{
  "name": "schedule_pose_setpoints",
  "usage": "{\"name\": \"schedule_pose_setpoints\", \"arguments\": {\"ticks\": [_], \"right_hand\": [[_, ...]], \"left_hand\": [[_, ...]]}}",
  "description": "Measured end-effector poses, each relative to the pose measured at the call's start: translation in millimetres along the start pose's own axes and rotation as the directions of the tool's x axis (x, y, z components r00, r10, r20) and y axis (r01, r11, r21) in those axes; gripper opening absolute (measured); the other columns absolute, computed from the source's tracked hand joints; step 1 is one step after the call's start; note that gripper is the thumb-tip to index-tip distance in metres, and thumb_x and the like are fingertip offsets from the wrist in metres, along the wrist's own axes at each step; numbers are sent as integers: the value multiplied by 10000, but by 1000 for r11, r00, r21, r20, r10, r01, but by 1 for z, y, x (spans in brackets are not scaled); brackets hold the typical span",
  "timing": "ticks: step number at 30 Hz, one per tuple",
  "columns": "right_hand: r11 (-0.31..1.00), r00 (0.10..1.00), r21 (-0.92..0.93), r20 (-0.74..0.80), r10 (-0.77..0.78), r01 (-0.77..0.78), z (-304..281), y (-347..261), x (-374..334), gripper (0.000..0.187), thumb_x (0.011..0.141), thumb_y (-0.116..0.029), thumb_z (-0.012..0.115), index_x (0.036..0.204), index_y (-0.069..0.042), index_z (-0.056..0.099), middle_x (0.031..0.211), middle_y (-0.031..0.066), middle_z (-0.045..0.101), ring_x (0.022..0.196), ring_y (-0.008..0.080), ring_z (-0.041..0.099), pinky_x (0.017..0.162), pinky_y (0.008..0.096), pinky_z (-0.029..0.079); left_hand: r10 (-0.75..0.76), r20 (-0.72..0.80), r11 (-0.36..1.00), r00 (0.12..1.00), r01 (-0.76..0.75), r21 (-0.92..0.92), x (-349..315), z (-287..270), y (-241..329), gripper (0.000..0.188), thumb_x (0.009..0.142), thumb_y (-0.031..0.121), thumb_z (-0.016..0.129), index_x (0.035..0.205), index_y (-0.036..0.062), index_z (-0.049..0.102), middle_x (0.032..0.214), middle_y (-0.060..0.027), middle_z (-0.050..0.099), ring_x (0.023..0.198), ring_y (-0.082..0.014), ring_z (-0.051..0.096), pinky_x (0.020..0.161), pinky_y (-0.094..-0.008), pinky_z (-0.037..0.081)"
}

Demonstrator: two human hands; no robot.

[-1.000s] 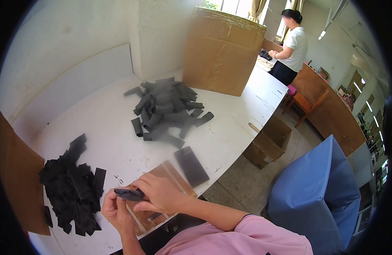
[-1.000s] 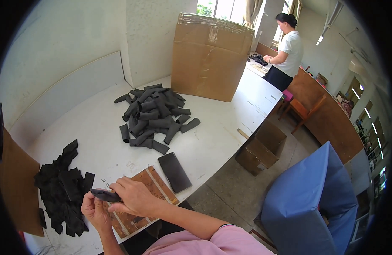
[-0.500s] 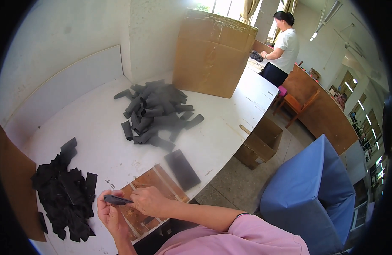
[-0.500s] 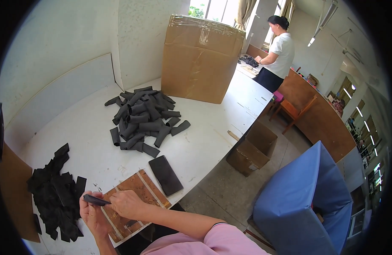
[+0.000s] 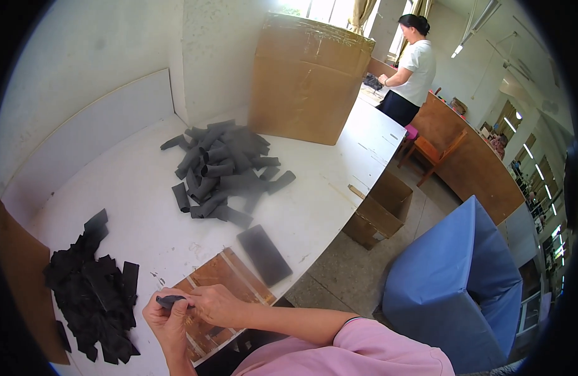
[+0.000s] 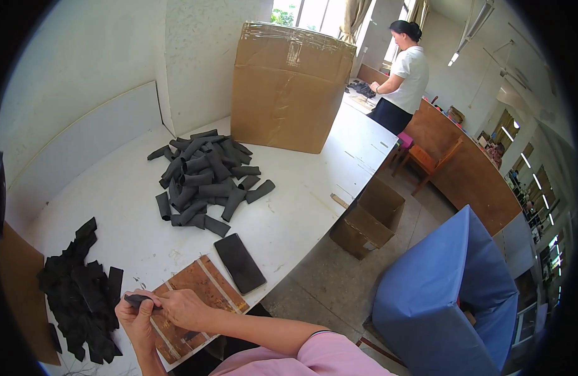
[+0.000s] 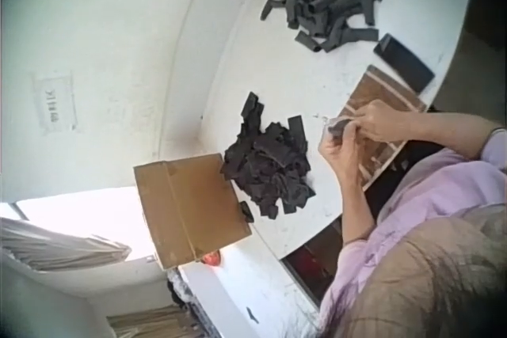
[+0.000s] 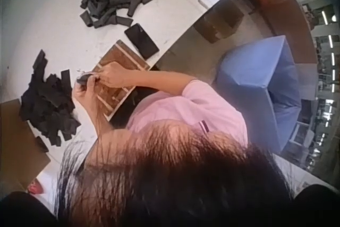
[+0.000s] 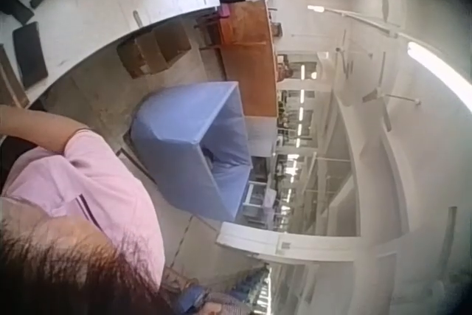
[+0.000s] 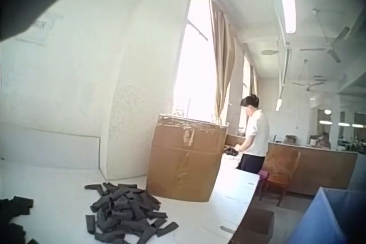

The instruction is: Processing small black rubber or plastic components by folding or manipulating them at a workbench.

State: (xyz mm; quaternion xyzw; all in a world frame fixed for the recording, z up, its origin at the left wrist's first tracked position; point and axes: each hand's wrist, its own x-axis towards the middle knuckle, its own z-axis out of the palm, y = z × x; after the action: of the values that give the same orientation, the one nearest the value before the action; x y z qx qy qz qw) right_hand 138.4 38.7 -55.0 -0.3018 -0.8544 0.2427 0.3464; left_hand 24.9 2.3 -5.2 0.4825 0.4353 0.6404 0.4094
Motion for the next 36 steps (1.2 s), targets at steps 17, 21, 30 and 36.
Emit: {"name": "schedule_pose_setpoints", "arguments": {"ticks": [17,21,30,36], "right_hand": [[994,997,97,59,48,-54,-9,-4,5,143,725,-162,576,774,-37,526,643,113,508,621,304,531,531,381,422],[998,1000,65,10,2,-3,-22,-12,10,134,734,-163,569,762,-39,527,640,112,506,616,299,531,531,380,422],[994,999,99,21,37,-39,-10,-6,7,175,750,-201,569,734,-29,535,646,105,514,644,277,539,556,374,429],[994,998,90,-18,-59,60,-19,-7,10,170,755,-208,566,770,-42,536,648,115,512,606,301,529,535,388,426]], "left_hand": [[17,-101,998,995,-11,58,-5,6,3,162,738,82,654,752,-20,530,668,-64,537,618,-104,505,555,-201,405],[96,-163,986,982,-115,-116,-6,14,13,180,758,113,641,760,-16,515,669,-77,543,627,-113,513,565,-209,416],[0,-51,1000,999,-1,-18,-4,1,6,179,765,120,635,737,-12,518,674,-88,555,580,-113,511,511,-200,422],[170,-125,985,977,-170,9,-6,4,7,172,740,106,660,758,-19,543,654,-72,550,575,-111,505,506,-205,415]]}}
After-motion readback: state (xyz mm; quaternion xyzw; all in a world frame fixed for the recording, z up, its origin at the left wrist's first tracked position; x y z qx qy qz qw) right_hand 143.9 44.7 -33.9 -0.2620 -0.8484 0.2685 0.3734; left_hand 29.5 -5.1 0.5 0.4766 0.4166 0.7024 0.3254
